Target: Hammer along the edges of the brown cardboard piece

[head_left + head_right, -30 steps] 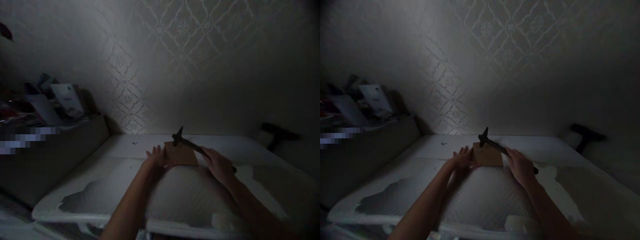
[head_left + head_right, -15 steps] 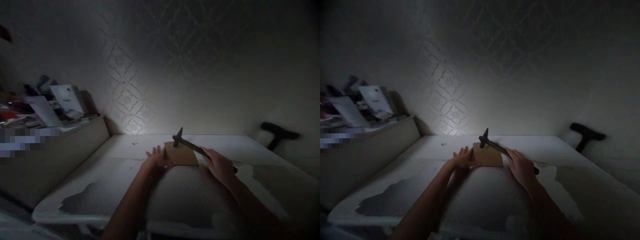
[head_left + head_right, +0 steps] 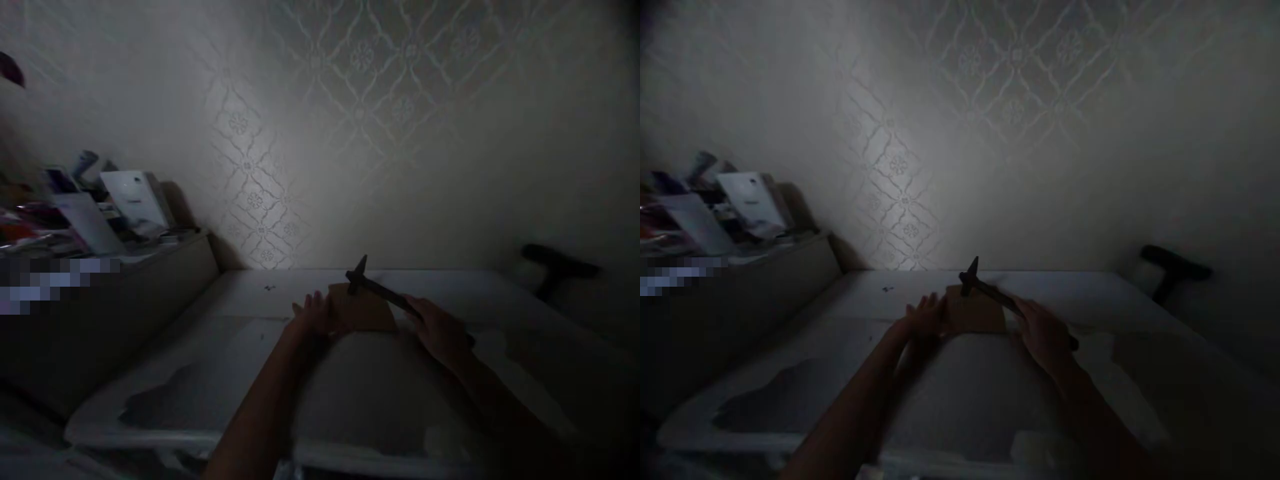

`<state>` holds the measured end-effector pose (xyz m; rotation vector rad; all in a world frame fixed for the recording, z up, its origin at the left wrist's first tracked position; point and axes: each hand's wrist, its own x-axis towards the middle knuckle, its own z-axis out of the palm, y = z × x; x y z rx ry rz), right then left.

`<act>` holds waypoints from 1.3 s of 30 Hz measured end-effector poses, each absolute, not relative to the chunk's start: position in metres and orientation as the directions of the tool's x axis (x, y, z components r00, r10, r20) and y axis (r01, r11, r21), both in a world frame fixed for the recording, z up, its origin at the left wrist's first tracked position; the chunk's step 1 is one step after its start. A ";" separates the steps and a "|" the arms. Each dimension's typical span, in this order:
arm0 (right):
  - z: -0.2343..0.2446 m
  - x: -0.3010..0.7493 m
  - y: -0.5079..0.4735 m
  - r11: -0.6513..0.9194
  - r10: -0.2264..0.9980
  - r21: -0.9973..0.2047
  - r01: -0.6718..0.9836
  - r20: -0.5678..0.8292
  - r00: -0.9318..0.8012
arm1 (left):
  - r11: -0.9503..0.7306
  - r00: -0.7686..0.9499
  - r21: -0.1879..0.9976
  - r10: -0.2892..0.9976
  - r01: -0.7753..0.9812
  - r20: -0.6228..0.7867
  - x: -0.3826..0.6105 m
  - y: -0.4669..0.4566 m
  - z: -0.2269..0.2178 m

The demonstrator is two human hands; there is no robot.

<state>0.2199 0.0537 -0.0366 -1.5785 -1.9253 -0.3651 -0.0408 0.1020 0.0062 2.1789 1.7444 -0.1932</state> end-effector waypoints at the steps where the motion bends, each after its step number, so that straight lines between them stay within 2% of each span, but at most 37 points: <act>1: -0.037 0.220 0.054 0.249 0.786 -0.172 0.953 0.611 -0.095 | -0.187 0.236 0.179 0.918 0.966 -0.317 -0.041 0.102 0.007; 26: -0.035 0.220 0.053 0.262 0.800 -0.208 0.942 0.593 -0.092 | -0.178 0.233 0.195 0.921 0.965 -0.313 -0.042 0.104 0.004; 39: -0.036 0.219 0.053 0.273 0.802 -0.212 0.938 0.589 -0.100 | -0.198 0.238 0.162 0.927 0.967 -0.288 -0.043 0.108 -0.001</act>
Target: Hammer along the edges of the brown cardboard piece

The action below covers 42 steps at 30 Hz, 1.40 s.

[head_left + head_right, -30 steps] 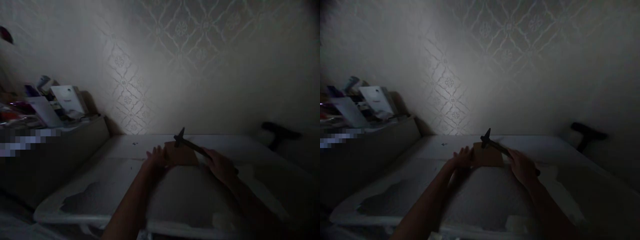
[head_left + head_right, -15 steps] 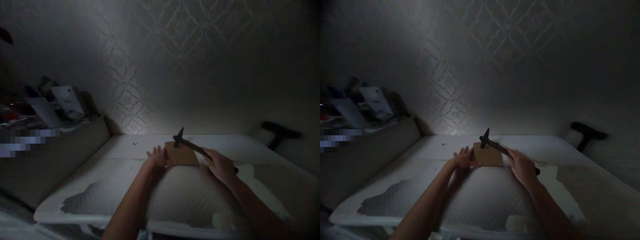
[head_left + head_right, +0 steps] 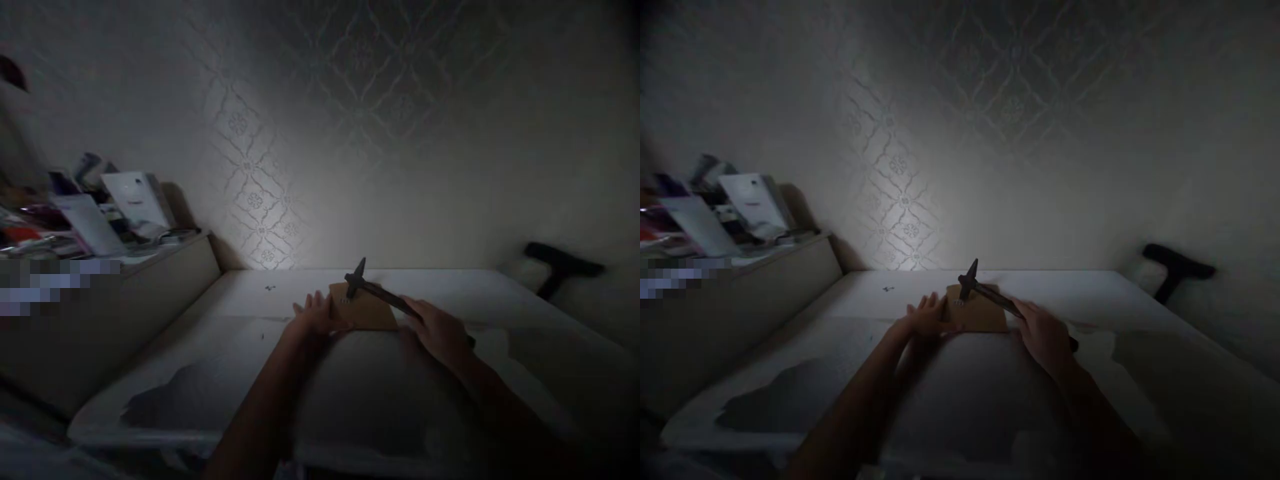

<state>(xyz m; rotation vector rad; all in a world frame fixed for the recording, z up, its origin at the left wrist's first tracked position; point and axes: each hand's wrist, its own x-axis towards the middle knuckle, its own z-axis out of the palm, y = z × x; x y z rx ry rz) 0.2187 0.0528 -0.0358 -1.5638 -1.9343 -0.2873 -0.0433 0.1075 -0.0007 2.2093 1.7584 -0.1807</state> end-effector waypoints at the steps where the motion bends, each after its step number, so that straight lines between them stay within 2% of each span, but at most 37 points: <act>1: -0.036 0.219 0.053 0.267 0.804 -0.216 0.939 0.587 -0.093 | -0.194 0.237 0.168 0.927 0.966 -0.291 -0.043 0.107 0.000; 10: -0.036 0.219 0.053 0.215 0.834 -0.207 0.954 0.547 -0.070 | -0.188 0.240 0.187 0.919 0.964 -0.314 -0.042 0.103 0.005; 16: -0.038 0.221 0.053 0.264 0.807 -0.209 0.942 0.582 -0.097 | -0.188 0.233 0.166 0.920 0.968 -0.315 -0.042 0.104 0.005; 22: -0.037 0.221 0.053 0.237 0.799 -0.185 0.954 0.595 -0.083 | -0.191 0.237 0.171 0.920 0.967 -0.313 -0.042 0.104 0.004; 33: -0.034 0.221 0.052 0.318 0.747 -0.140 0.938 0.647 -0.157 | -0.194 0.239 0.170 0.921 0.966 -0.307 -0.042 0.105 0.003; 42: -0.032 0.220 0.050 0.284 0.754 -0.127 0.950 0.642 -0.140 | -0.188 0.231 0.163 0.922 0.968 -0.309 -0.041 0.103 0.005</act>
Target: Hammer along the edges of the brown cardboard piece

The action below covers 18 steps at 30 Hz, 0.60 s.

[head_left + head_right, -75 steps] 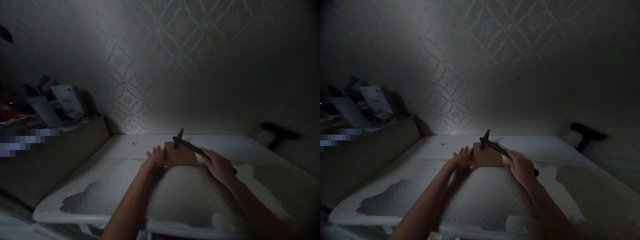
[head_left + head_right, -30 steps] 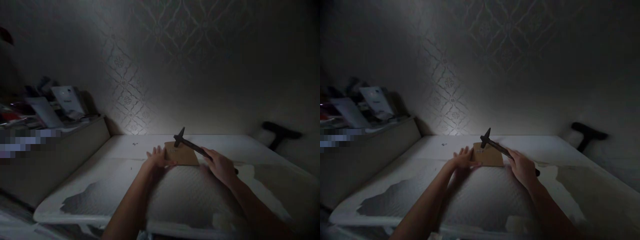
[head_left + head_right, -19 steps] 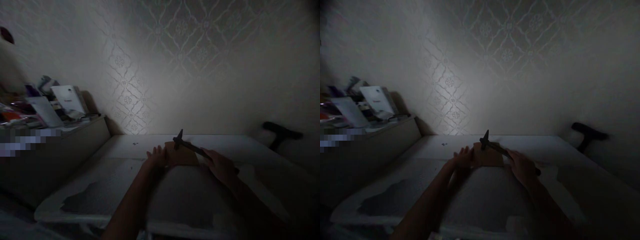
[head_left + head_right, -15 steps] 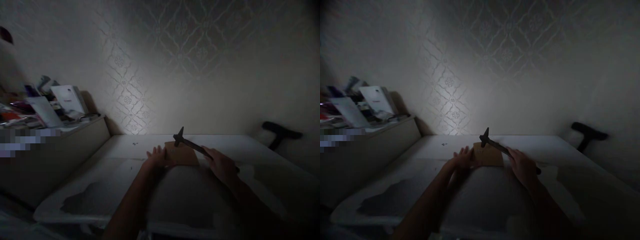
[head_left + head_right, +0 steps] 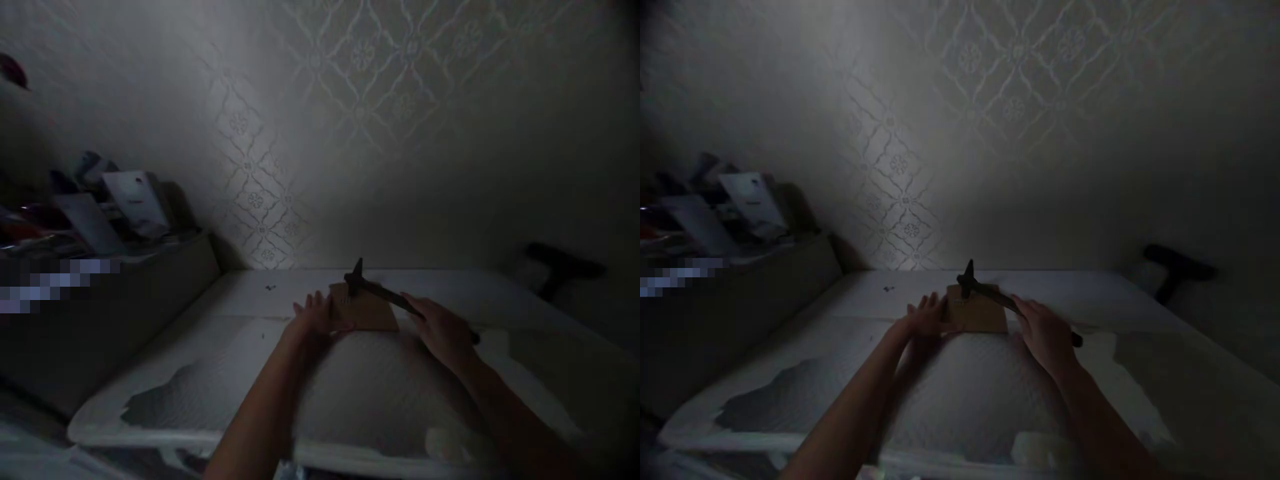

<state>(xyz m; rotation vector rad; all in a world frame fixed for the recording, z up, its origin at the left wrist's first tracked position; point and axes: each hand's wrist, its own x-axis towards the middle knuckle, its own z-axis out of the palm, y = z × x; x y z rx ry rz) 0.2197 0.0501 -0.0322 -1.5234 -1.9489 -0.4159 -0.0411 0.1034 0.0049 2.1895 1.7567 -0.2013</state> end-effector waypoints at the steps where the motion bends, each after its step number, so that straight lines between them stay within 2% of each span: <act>1: -0.032 0.219 0.050 0.275 0.757 -0.131 0.952 0.641 -0.130 | -0.187 0.230 0.164 0.924 0.969 -0.304 -0.041 0.103 0.005; 18: -0.030 0.217 0.049 0.257 0.785 -0.178 0.950 0.612 -0.098 | -0.182 0.232 0.182 0.923 0.966 -0.308 -0.041 0.102 0.006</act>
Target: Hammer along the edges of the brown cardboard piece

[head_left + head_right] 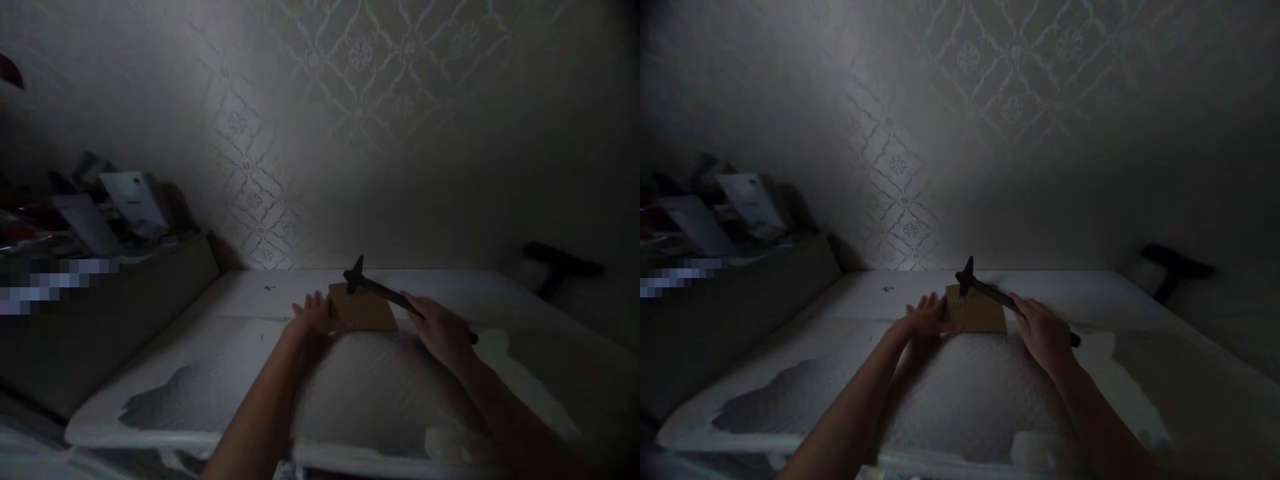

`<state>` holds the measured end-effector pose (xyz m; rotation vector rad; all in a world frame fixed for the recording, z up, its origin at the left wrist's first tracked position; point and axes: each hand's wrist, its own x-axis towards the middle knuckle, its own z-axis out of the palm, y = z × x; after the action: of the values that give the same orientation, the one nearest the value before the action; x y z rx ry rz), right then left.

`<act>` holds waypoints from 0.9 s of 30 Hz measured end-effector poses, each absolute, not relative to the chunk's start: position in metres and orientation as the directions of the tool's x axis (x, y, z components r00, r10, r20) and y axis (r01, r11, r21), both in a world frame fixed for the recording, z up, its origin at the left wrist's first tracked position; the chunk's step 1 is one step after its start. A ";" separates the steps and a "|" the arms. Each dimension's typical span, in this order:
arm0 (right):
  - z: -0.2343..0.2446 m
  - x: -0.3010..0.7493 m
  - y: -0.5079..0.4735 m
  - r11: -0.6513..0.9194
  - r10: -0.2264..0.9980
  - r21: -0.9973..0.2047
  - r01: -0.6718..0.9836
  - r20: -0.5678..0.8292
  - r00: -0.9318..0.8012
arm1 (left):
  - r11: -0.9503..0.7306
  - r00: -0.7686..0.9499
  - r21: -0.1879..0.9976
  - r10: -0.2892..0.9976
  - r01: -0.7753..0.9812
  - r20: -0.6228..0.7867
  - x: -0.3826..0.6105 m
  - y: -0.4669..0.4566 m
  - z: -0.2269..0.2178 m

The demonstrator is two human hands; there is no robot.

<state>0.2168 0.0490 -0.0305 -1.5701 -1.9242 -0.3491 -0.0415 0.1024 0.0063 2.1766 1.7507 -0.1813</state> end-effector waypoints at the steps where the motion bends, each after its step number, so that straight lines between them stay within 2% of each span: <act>1: -0.031 0.217 0.049 0.255 0.781 -0.185 0.949 0.618 -0.090 | -0.182 0.232 0.182 0.922 0.966 -0.310 -0.041 0.103 0.006; 6: -0.032 0.219 0.050 0.287 0.777 -0.162 0.944 0.616 -0.130 | -0.184 0.232 0.179 0.925 0.966 -0.302 -0.041 0.104 0.005; 19: -0.034 0.218 0.051 0.276 0.755 -0.195 0.941 0.650 -0.087 | -0.188 0.235 0.179 0.927 0.966 -0.294 -0.042 0.106 0.001; 27: -0.033 0.216 0.048 0.284 0.776 -0.186 0.941 0.621 -0.111 | -0.183 0.233 0.184 0.922 0.966 -0.309 -0.041 0.104 0.004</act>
<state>0.2159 0.0484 -0.0327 -1.5351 -1.9292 -0.3375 -0.0414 0.1043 0.0039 2.1754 1.7482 -0.1810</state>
